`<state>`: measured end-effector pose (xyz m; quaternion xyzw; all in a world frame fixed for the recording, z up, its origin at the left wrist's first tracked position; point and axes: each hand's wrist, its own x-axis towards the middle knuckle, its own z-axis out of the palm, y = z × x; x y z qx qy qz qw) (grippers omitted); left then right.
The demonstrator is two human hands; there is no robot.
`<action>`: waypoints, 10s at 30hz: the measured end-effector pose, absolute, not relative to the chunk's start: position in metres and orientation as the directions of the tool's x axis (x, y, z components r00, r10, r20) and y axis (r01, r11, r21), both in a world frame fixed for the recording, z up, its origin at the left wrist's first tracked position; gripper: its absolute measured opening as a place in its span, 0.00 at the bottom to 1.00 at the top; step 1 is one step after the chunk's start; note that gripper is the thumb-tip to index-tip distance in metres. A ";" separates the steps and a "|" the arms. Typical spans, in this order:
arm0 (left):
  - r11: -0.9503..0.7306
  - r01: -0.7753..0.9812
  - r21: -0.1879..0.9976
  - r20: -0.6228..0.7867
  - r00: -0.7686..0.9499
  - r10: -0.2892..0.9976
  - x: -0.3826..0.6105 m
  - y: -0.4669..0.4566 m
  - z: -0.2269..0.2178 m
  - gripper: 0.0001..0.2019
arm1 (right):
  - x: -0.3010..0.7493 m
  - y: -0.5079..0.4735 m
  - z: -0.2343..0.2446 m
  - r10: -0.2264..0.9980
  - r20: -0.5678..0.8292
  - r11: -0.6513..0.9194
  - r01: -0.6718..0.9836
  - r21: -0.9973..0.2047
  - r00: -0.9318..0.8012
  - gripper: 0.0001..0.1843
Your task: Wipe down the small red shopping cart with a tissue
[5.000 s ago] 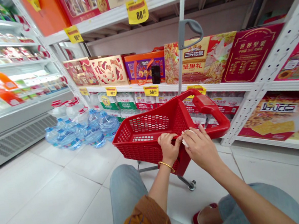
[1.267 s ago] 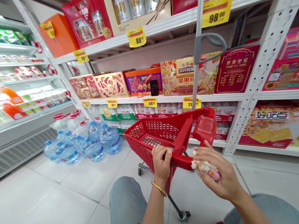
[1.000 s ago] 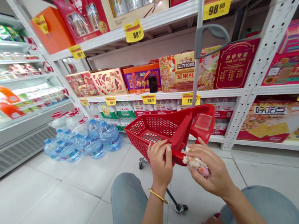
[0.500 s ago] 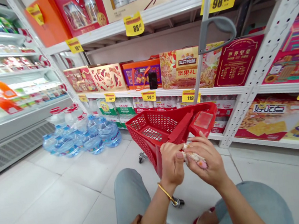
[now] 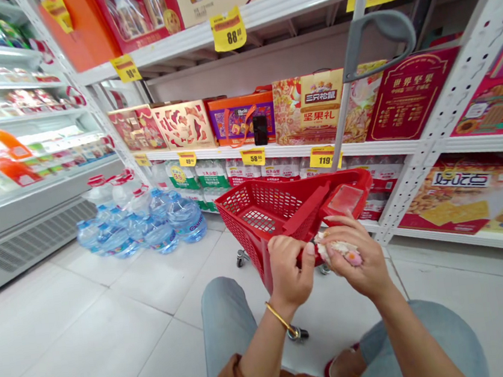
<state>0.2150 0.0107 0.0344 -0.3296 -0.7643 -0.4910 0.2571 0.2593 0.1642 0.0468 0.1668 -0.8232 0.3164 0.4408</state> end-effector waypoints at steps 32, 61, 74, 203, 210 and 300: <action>0.298 0.738 0.606 0.731 -0.664 0.157 0.203 -0.014 0.033 0.18 | 0.241 0.160 0.063 -0.101 0.867 0.861 -0.479 -0.169 -0.488 0.06; 0.217 0.758 0.615 0.741 -0.650 0.171 0.190 -0.034 0.033 0.16 | 0.235 0.153 0.067 -0.205 0.844 0.872 -0.484 -0.072 -0.495 0.04; 0.241 0.727 0.643 0.724 -0.680 0.117 0.186 -0.046 0.032 0.18 | 0.245 0.103 0.069 -0.152 0.844 0.820 -0.543 -0.183 -0.514 0.03; 0.716 0.696 -0.052 0.837 -0.361 0.411 0.209 -0.033 0.057 0.09 | 0.238 0.115 0.070 -0.133 0.810 0.919 -0.376 -0.114 -0.571 0.08; 0.713 0.696 -0.080 0.842 -0.336 0.422 0.207 -0.034 0.058 0.09 | 0.237 0.127 0.071 -0.064 0.815 0.937 -0.316 -0.150 -0.576 0.07; 0.522 0.849 0.078 0.878 -0.307 0.368 0.192 -0.015 0.045 0.14 | 0.243 0.137 0.052 0.089 0.880 0.972 -0.152 -0.178 -0.466 0.05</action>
